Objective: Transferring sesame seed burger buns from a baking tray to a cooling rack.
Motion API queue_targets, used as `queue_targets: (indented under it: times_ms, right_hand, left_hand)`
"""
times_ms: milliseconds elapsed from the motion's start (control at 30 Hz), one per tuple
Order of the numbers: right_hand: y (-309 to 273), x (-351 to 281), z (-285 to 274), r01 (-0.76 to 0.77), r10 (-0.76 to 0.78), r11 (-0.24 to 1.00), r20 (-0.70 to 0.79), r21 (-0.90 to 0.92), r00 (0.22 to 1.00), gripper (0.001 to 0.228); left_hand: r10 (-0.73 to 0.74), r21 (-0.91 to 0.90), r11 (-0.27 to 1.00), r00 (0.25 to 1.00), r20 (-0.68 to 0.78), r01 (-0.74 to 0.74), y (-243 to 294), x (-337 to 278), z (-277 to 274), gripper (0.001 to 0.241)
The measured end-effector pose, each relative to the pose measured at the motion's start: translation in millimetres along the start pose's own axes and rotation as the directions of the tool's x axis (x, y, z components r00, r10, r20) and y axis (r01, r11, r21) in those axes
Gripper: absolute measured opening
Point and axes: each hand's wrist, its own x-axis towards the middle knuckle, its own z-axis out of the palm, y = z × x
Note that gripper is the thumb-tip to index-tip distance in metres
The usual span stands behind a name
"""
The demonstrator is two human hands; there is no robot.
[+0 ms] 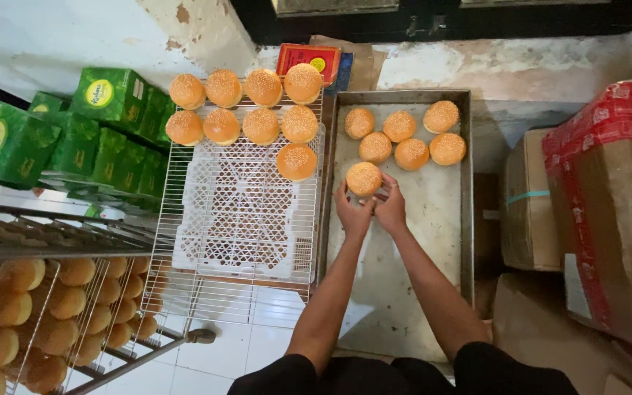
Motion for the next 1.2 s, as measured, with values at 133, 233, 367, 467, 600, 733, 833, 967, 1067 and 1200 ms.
queue_targets:
  times_ms: [133, 233, 367, 467, 600, 733, 833, 967, 1067, 1200]
  right_hand:
    - [-37, -35, -21, 0.048, -0.044, 0.997, -0.063, 0.063, 0.997, 0.091]
    - [-64, -62, -35, 0.137, -0.129, 0.988, -0.11, 0.075, 0.986, 0.091]
    - [-86, -95, -47, 0.211, -0.198, 0.975, -0.172, 0.066, 0.965, 0.083]
    - [-99, -115, -48, 0.259, -0.244, 0.964, -0.187, 0.061, 0.952, 0.08]
    - [-125, -134, -32, 0.281, -0.262, 0.955, -0.175, 0.098, 0.949, 0.079]
    - [-137, -141, -5, 0.287, -0.269, 0.953, -0.158, 0.1, 0.95, 0.079]
    - [-145, -143, 17, 0.289, -0.276, 0.955, -0.152, 0.066, 0.949, 0.079]
    - [-156, -146, 52, 0.293, -0.292, 0.956, -0.128, -0.011, 0.948, 0.078]
    - [-162, -147, 80, 0.319, -0.323, 0.946, -0.11, -0.055, 0.94, 0.076]
    - [-164, -144, 118, 0.33, -0.334, 0.942, -0.094, -0.058, 0.938, 0.075]
  left_hand:
    - [0.149, -0.06, 0.987, 0.989, 0.016, -0.148, 60, -31, -17, 0.088]
    - [0.196, -0.036, 0.98, 0.978, 0.077, -0.193, 91, -52, -33, 0.076]
    - [0.181, -0.207, 0.967, 0.971, 0.156, -0.147, 105, -73, -47, 0.078]
    - [0.188, -0.229, 0.963, 0.965, 0.181, -0.145, 110, -81, -63, 0.073]
    - [0.167, -0.201, 0.971, 0.965, 0.201, -0.126, 127, -79, -93, 0.072]
    - [0.154, -0.204, 0.973, 0.966, 0.208, -0.111, 124, -66, -124, 0.073]
    - [0.15, -0.241, 0.966, 0.962, 0.229, -0.093, 115, -53, -144, 0.076]
    - [0.186, -0.226, 0.963, 0.967, 0.176, -0.144, 109, -35, -180, 0.074]
    - [0.203, -0.182, 0.968, 0.965, 0.169, -0.172, 107, -19, -210, 0.072]
    - [0.254, -0.111, 0.965, 0.949, 0.186, -0.237, 112, 3, -250, 0.072]
